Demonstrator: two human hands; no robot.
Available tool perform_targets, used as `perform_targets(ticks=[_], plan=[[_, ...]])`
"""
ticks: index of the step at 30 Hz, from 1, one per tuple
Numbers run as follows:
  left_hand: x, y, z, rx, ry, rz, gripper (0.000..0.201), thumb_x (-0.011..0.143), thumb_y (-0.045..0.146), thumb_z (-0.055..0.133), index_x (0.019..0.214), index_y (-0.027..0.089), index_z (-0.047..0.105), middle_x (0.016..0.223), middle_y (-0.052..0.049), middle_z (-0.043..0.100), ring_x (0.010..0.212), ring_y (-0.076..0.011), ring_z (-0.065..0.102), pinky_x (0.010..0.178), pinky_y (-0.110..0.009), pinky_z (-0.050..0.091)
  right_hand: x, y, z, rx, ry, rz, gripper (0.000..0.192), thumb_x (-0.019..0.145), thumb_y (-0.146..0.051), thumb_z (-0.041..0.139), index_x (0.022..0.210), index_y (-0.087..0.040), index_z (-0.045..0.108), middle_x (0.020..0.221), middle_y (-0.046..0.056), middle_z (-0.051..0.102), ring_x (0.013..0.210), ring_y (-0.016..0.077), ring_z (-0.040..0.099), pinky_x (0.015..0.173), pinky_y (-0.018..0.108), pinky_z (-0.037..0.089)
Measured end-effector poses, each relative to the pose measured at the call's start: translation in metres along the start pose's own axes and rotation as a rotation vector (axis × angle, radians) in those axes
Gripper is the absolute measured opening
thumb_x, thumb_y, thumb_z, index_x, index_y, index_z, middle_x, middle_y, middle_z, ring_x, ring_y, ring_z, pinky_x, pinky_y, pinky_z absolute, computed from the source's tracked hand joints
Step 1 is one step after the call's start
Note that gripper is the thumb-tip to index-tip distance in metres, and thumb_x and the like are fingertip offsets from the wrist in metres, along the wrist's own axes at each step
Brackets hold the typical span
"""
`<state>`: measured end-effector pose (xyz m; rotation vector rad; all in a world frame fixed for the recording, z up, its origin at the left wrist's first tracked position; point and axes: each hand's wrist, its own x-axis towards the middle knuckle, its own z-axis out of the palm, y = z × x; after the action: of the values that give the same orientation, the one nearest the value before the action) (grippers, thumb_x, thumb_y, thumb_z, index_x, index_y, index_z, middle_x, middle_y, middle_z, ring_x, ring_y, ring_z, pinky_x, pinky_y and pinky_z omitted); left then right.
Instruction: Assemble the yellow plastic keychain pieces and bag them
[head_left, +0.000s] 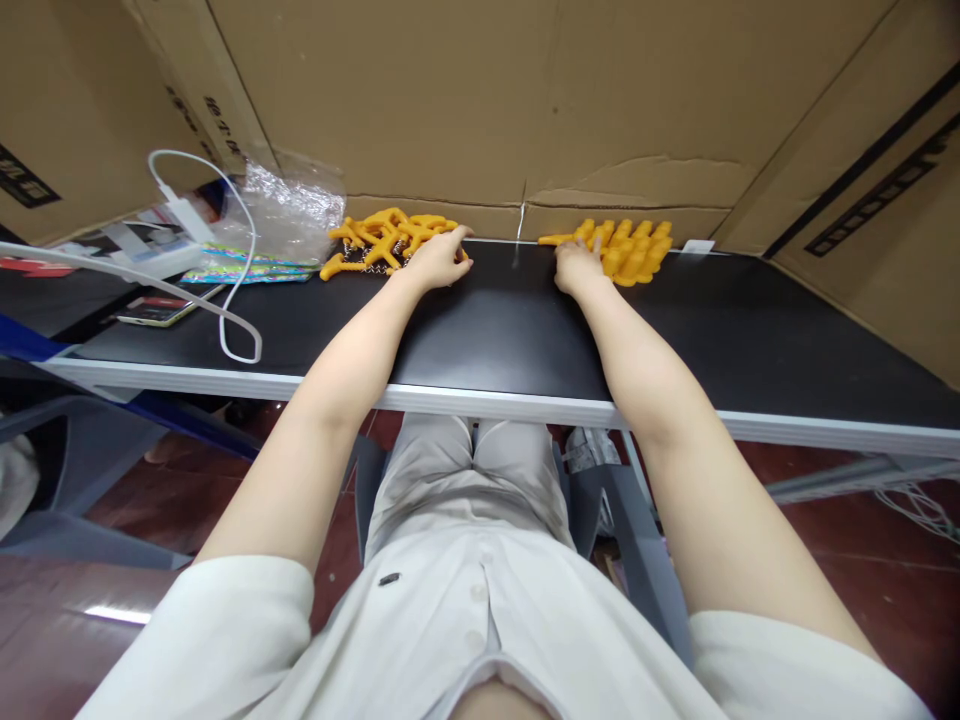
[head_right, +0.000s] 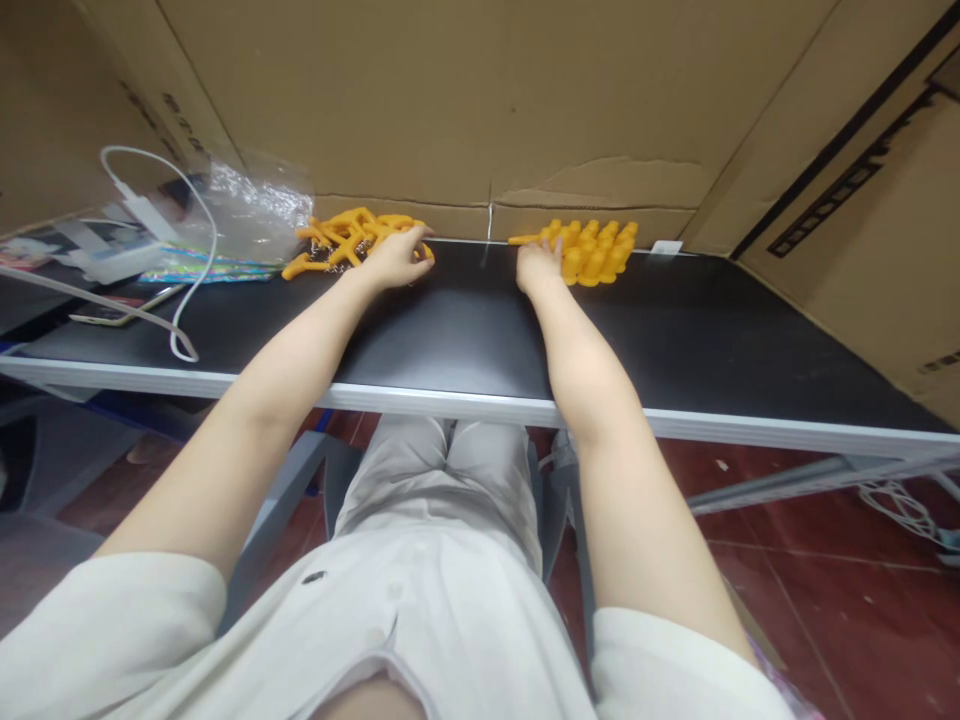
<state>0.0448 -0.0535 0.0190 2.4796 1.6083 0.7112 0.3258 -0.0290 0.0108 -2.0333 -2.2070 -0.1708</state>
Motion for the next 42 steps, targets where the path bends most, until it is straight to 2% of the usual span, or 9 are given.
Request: perform_targets(ticks=[5,10,15,19,22,26,29,35,42], plan=[[0.002,-0.004,0.003,-0.005,0.021,0.019,0.068,0.094,0.023,0.063,0.162,0.014,0.059,0.134,-0.015,0.081,0.130,-0.0310,0.074,0.122,-0.044,0.056,-0.009,-0.006,-0.009,0.019,-0.031,0.059,0.073,0.101,0.000,0.044,0.172,-0.013,0.054,0.178,0.016,0.053,0.178,0.0304,0.031,0.146,0.062,0.008],[0.002,-0.004,0.002,-0.022,0.001,0.006,0.069,0.094,0.024,0.064,0.163,0.015,0.058,0.135,-0.016,0.080,0.133,-0.0316,0.073,0.124,-0.045,0.054,-0.012,-0.004,-0.008,0.010,-0.040,0.036,0.073,0.104,-0.004,0.048,0.176,-0.015,0.049,0.180,0.017,0.050,0.176,0.0333,0.033,0.145,0.066,0.011],[0.000,-0.003,0.000,-0.041,0.007,0.001,0.069,0.094,0.024,0.064,0.163,0.017,0.058,0.135,-0.015,0.080,0.135,-0.0316,0.072,0.126,-0.045,0.052,-0.016,-0.002,-0.019,-0.011,0.053,-0.028,0.066,0.104,-0.003,0.047,0.169,-0.009,0.056,0.174,0.024,0.054,0.167,0.0401,0.046,0.140,0.071,0.024],[0.001,-0.004,0.000,-0.048,0.017,0.004,0.068,0.094,0.023,0.063,0.161,0.017,0.059,0.135,-0.015,0.079,0.136,-0.0308,0.071,0.127,-0.045,0.051,-0.024,-0.004,-0.051,-0.030,0.151,0.057,0.048,0.108,-0.001,0.047,0.152,0.000,0.067,0.160,0.033,0.062,0.154,0.0431,0.058,0.129,0.057,0.045],[0.002,-0.005,0.000,-0.046,0.011,-0.003,0.068,0.094,0.023,0.064,0.162,0.017,0.058,0.139,-0.016,0.078,0.137,-0.0309,0.070,0.128,-0.045,0.050,-0.024,0.003,-0.064,-0.046,0.117,0.110,0.035,0.111,-0.007,0.060,0.141,0.005,0.072,0.154,0.039,0.063,0.153,0.0496,0.058,0.129,0.062,0.043],[0.002,-0.003,0.000,-0.039,0.014,-0.003,0.068,0.095,0.023,0.063,0.162,0.017,0.059,0.139,-0.016,0.078,0.136,-0.0311,0.071,0.127,-0.045,0.051,-0.008,0.026,-0.051,-0.077,0.028,0.097,0.026,0.109,-0.015,0.073,0.131,-0.005,0.077,0.150,0.035,0.067,0.155,0.0551,0.053,0.131,0.084,0.020],[0.001,-0.001,-0.001,-0.023,0.020,-0.013,0.065,0.096,0.022,0.062,0.161,0.015,0.059,0.138,-0.017,0.078,0.135,-0.0310,0.072,0.125,-0.044,0.052,0.004,0.039,-0.037,-0.041,0.033,0.048,0.025,0.110,-0.026,0.075,0.124,-0.007,0.080,0.146,0.034,0.069,0.158,0.0597,0.047,0.124,0.092,0.018],[-0.001,0.003,-0.003,-0.020,0.008,-0.030,0.065,0.097,0.022,0.062,0.162,0.016,0.059,0.140,-0.016,0.077,0.135,-0.0302,0.071,0.125,-0.043,0.052,0.007,0.035,-0.035,-0.070,-0.050,0.080,0.037,0.102,-0.019,0.082,0.136,-0.007,0.080,0.159,0.035,0.062,0.163,0.0570,0.043,0.127,0.086,0.025],[0.004,-0.005,-0.005,-0.005,0.051,-0.032,0.062,0.096,0.021,0.062,0.157,0.018,0.065,0.140,-0.016,0.078,0.139,-0.0329,0.070,0.127,-0.047,0.051,0.012,0.029,-0.026,-0.065,-0.019,0.049,0.034,0.099,-0.036,0.088,0.129,-0.019,0.086,0.148,0.019,0.073,0.158,0.0536,0.053,0.129,0.085,0.028]])
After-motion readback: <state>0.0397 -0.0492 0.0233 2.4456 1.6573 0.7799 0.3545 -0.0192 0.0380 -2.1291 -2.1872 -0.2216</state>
